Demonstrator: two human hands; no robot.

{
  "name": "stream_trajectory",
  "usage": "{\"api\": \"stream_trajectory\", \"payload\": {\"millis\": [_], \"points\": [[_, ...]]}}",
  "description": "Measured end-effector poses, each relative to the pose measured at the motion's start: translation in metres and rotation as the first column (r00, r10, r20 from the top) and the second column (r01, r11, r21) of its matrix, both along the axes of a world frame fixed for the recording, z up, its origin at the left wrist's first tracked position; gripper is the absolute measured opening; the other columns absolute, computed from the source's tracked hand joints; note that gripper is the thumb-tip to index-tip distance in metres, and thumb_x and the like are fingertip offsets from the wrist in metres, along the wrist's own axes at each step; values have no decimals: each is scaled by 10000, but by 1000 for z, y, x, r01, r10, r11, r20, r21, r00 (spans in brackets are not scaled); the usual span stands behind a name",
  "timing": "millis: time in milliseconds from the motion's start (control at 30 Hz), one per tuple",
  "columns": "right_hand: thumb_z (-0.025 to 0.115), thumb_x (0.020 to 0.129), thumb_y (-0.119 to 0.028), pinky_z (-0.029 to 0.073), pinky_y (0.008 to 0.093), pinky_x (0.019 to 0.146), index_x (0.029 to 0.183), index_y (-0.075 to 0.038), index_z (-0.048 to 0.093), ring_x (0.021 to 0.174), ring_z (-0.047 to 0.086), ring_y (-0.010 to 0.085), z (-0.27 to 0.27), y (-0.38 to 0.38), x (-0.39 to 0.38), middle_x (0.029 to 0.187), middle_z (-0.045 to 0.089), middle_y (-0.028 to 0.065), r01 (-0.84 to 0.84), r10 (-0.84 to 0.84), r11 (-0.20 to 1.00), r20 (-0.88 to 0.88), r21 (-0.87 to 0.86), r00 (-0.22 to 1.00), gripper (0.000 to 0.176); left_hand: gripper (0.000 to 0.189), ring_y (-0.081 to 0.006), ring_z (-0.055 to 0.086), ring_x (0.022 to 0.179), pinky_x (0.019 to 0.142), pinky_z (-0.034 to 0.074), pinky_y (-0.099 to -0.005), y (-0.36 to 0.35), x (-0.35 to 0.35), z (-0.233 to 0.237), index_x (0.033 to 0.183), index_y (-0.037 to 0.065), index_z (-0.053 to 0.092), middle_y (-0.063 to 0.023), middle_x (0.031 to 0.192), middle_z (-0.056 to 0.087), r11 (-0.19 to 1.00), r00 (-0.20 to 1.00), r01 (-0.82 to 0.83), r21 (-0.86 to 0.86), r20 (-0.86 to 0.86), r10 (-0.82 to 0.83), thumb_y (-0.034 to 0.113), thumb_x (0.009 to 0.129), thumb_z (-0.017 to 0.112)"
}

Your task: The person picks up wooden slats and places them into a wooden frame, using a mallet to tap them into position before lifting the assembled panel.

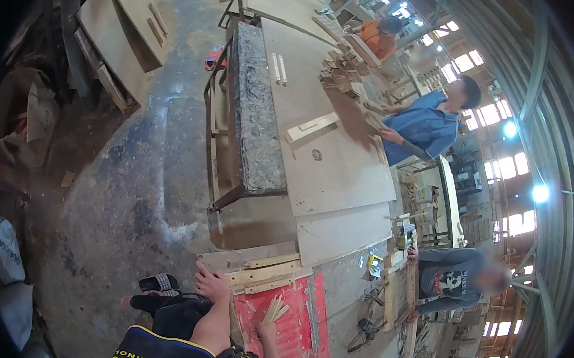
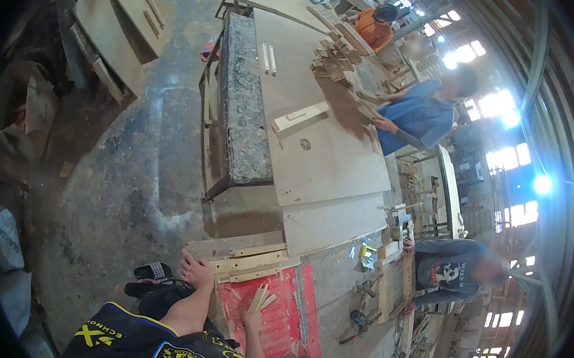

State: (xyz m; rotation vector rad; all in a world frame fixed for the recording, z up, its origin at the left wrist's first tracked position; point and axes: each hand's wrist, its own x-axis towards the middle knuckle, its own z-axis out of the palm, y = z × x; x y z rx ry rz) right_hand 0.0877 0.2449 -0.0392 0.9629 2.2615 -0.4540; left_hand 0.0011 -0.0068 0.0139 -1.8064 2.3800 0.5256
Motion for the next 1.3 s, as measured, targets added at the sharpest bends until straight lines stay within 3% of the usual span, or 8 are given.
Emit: {"api": "stream_trajectory", "payload": {"millis": [67, 167, 367, 467, 567, 767, 967, 1300], "points": [[607, 717, -219, 542, 441, 756, 1010, 45, 666, 890, 692, 364, -8, 6, 0, 899, 688, 260, -13, 13, 1000, -18, -26, 1000, 399, 757, -312, 595, 938, 825, 435, -439, 0, -1, 0, 1466, 154, 323, -151, 1151, 543, 1000, 1000, 13, -25, 6, -13, 320, 782, 599], [578, 719, -143, 467, 380, 454, 729, 61, 638, 491, 613, 244, 20, -12, -1, 576, 606, 137, -71, 53, 994, -214, -78, 975, 212, 748, -311, 595, 939, 830, 431, -443, -3, -1, 3, 1464, 145, 325, -154, 1170, 542, 1000, 1000, 11, 24, 3, -11, 325, 787, 585], [577, 723, -141, 462, 368, 454, 734, 69, 634, 499, 605, 239, 15, -9, 0, 594, 609, 133, -74, 64, 996, -184, -48, 981, 218, 743, -305, 596, 931, 816, 430, -443, -1, 0, -1, 1458, 144, 336, -147, 1155, 547, 999, 1000, 11, 39, 22, -12, 316, 782, 592], [576, 723, -141, 469, 370, 464, 744, 67, 638, 513, 616, 241, 20, -15, -2, 597, 614, 140, -15, 2, 997, -176, -72, 984, 218, 744, -302, 597, 916, 799, 433, -443, -1, -1, 0, 1461, 151, 331, -135, 1134, 548, 999, 1000, 3, 43, 18, -4, 310, 783, 593], [572, 725, -140, 475, 377, 472, 760, 67, 644, 522, 626, 243, 21, -15, 0, 605, 622, 147, -82, 60, 994, -250, -79, 966, 222, 750, -315, 599, 959, 791, 456, -442, 0, 0, 0, 1462, 146, 324, -158, 1118, 550, 1000, 1000, 16, 24, 11, -16, 321, 789, 604], [571, 718, -158, 495, 386, 512, 795, 73, 659, 584, 662, 267, 7, -7, 2, 643, 647, 169, -79, 76, 997, -215, -4, 974, 258, 751, -315, 601, 953, 799, 459, -443, -1, 1, 4, 1463, 148, 320, -151, 1106, 554, 1000, 1000, 14, 24, -2, -13, 328, 792, 606], [581, 712, -240, 514, 460, 863, 1078, 48, 646, 1032, 646, 390, 20, -9, -6, 1042, 664, 280, -44, 44, 999, 2, -10, 999, 470, 754, -294, 605, 907, 769, 453, -423, -1, 1, 5, 1464, 157, 323, -124, 1116, 549, 1000, 999, 14, 15, 30, -14, 338, 788, 602], [585, 708, -254, 498, 472, 904, 1120, 70, 602, 1067, 625, 407, 17, -8, -5, 1082, 643, 300, -24, 24, 1000, 3, -2, 1000, 524, 756, -282, 606, 918, 772, 462, -416, 1, 2, 4, 1465, 166, 319, -116, 1089, 560, 1000, 999, 10, 11, 36, -11, 332, 787, 607]]}}
